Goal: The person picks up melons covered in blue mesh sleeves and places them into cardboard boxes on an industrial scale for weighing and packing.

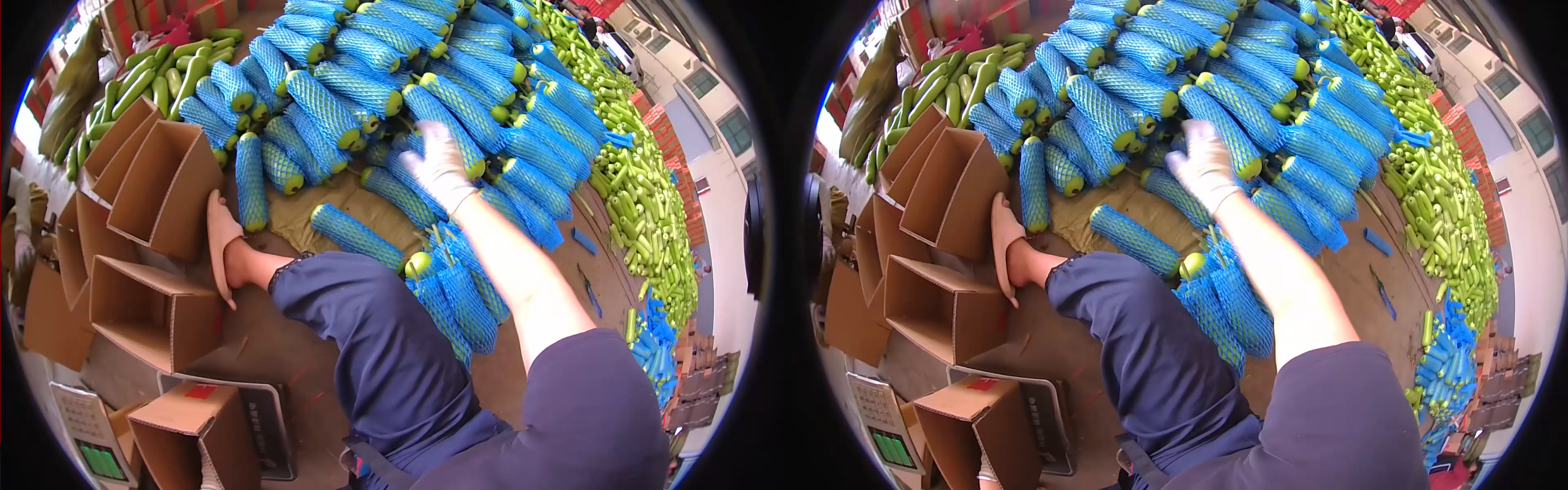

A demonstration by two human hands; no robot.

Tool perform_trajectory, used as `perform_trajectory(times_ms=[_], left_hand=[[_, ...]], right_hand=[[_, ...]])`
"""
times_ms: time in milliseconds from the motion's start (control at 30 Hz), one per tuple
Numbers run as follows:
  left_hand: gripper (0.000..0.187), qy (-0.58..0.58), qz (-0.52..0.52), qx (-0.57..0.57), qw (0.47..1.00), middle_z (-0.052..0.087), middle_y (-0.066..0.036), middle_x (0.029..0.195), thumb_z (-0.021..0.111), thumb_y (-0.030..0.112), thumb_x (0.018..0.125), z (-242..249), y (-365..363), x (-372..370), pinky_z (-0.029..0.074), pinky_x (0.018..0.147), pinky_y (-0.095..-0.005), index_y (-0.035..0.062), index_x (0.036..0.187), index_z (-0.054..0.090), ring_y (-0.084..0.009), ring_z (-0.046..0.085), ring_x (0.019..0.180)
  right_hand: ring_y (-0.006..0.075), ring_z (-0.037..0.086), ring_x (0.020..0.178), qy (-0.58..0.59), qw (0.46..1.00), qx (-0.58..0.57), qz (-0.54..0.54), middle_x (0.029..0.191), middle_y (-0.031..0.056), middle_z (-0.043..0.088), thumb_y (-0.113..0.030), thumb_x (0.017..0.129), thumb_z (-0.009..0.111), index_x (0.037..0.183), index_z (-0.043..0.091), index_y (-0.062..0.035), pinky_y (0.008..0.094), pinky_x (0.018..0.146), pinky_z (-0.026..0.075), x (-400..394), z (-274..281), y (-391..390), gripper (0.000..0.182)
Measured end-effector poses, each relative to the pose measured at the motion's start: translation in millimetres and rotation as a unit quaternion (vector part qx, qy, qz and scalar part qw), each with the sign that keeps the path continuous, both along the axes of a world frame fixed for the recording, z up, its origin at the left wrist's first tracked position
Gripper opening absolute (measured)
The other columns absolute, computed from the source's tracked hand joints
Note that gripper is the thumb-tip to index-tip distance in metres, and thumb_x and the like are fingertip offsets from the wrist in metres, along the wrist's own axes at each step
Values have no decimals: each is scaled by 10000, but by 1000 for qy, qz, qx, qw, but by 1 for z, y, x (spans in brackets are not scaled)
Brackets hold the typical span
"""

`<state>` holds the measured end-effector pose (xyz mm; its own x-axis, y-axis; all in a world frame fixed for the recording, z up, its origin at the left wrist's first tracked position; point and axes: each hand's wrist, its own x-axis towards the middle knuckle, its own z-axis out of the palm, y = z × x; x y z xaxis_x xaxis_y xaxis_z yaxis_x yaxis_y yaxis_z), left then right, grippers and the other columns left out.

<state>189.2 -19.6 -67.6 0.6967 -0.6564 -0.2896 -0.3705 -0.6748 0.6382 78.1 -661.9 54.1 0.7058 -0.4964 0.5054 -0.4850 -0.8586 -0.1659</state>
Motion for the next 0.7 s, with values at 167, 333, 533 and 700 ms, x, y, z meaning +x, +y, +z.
perform_trajectory(times_ms=[167, 333, 533, 700], left_hand=[[609, 7, 4, 16, 1000, 547, -229, 1362, 722, 188, 839, 14, -10, 6, 404, 1069, -426, -5, 1370, 495, -366, 519, 1266], [602, 10, 21, 48, 999, 550, -228, 1360, 717, 189, 843, 39, 8, 2, 405, 1068, -424, -5, 1368, 497, -364, 521, 1262], [594, 9, 29, 44, 999, 553, -228, 1356, 712, 191, 848, 54, 6, 5, 407, 1065, -421, -4, 1366, 499, -363, 524, 1259], [587, 13, 53, 33, 998, 556, -227, 1353, 708, 193, 852, 57, 13, 1, 409, 1064, -419, -4, 1365, 500, -361, 527, 1256]], right_hand=[[351, 597, 1156, 243, 936, 67, -247, 1296, 206, 535, -422, 743, 824, 1480, 290, -41, 458, 958, 515, -56, -10, -71, 987], [340, 620, 1146, 247, 909, 138, -305, 1267, 211, 554, -483, 713, 847, 1522, 211, -70, 449, 934, 539, -54, -18, -81, 1109], [296, 626, 1117, 35, 884, 460, -81, 1210, 210, 632, -429, 749, 826, 1379, 463, 29, 434, 982, 493, -78, -23, -107, 859], [186, 684, 743, -169, 601, 778, -64, 905, 50, 689, -420, 846, 746, 1087, 639, -101, 355, 611, 587, -112, -42, -11, 414]])
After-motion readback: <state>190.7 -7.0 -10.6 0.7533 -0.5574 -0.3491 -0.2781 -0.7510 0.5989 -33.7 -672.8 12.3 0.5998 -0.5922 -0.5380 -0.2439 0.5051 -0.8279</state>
